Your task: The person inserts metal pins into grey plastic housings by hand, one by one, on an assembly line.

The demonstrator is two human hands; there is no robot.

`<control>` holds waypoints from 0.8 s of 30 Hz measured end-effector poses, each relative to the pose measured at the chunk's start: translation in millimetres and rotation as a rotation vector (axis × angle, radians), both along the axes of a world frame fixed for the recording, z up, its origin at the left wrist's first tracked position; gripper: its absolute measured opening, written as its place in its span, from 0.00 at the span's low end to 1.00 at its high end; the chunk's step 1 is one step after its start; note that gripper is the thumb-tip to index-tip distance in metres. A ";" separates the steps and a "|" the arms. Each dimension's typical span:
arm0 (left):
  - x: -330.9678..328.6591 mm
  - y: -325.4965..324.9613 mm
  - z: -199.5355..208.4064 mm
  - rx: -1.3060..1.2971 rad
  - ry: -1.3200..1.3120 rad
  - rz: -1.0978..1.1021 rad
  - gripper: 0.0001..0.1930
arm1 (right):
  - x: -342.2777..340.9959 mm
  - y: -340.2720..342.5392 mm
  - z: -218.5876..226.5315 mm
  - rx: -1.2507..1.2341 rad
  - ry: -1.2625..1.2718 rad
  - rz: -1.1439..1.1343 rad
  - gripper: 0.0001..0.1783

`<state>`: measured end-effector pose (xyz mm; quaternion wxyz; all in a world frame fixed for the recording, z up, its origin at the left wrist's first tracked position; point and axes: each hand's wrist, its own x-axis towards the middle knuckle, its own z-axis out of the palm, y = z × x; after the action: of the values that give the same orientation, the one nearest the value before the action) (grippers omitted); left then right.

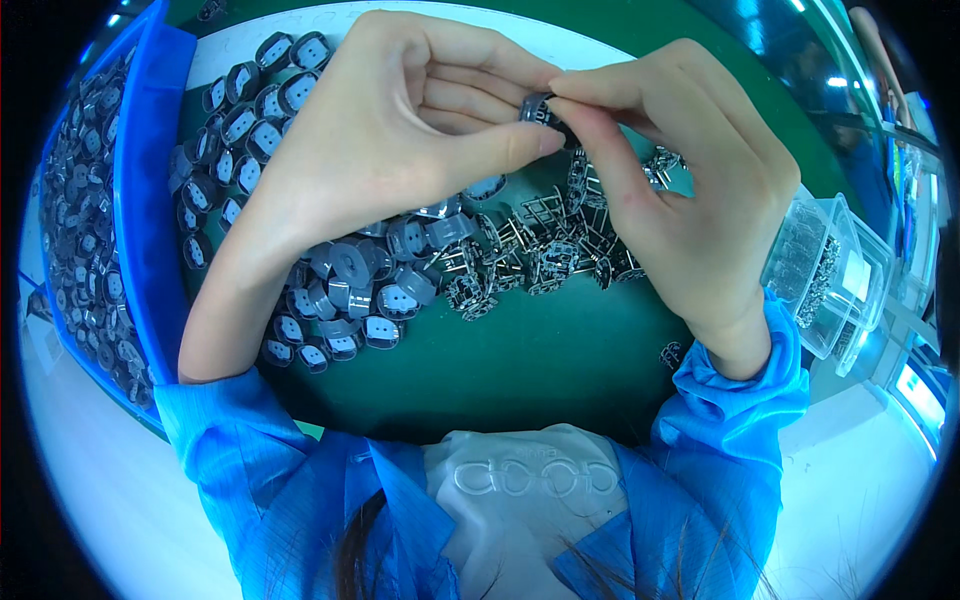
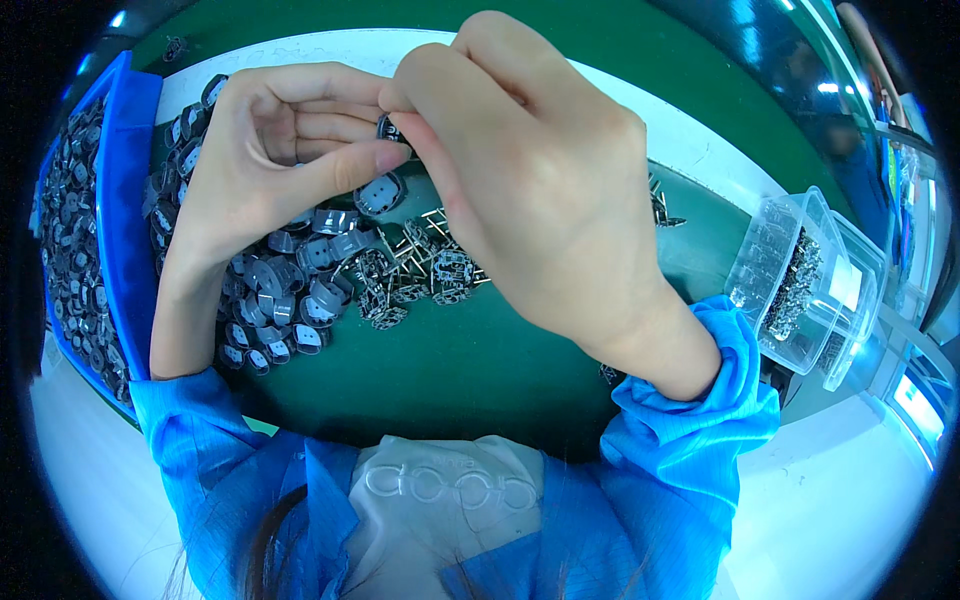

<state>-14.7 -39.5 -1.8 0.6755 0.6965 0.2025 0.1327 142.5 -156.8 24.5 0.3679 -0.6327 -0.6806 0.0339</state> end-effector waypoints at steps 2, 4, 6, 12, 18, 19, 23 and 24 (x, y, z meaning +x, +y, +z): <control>-0.1 0.9 1.8 -0.030 0.069 0.006 0.17 | 0.2 0.3 -2.3 0.007 0.004 -0.035 0.09; -1.0 2.1 -1.7 -0.059 0.037 0.029 0.18 | 2.1 3.8 -5.8 0.056 0.134 0.018 0.10; -1.8 0.6 -3.3 -0.088 0.006 0.057 0.19 | 2.3 3.7 -7.6 0.084 0.112 0.026 0.10; -3.0 -0.3 1.5 -0.114 -0.048 0.090 0.20 | 11.0 2.0 -11.6 0.168 0.020 0.057 0.12; -5.3 4.4 -4.3 -0.045 -0.048 0.142 0.18 | 4.5 8.5 -21.3 -0.174 0.633 0.111 0.23; -4.5 6.1 -3.2 -0.066 -0.034 0.137 0.17 | 9.1 8.0 -22.2 -0.357 0.884 0.239 0.24; -2.8 0.8 -0.1 -0.009 -0.023 0.133 0.15 | 0.7 4.3 -24.0 -0.310 0.919 0.168 0.18; -0.7 -2.7 1.1 -0.009 -0.024 0.128 0.15 | -0.1 2.9 -22.7 -0.309 0.918 0.164 0.18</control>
<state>-15.4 -42.1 -0.7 0.6712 0.6773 0.2394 0.1830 142.4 -154.0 1.8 0.5279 -0.5439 -0.4826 0.4388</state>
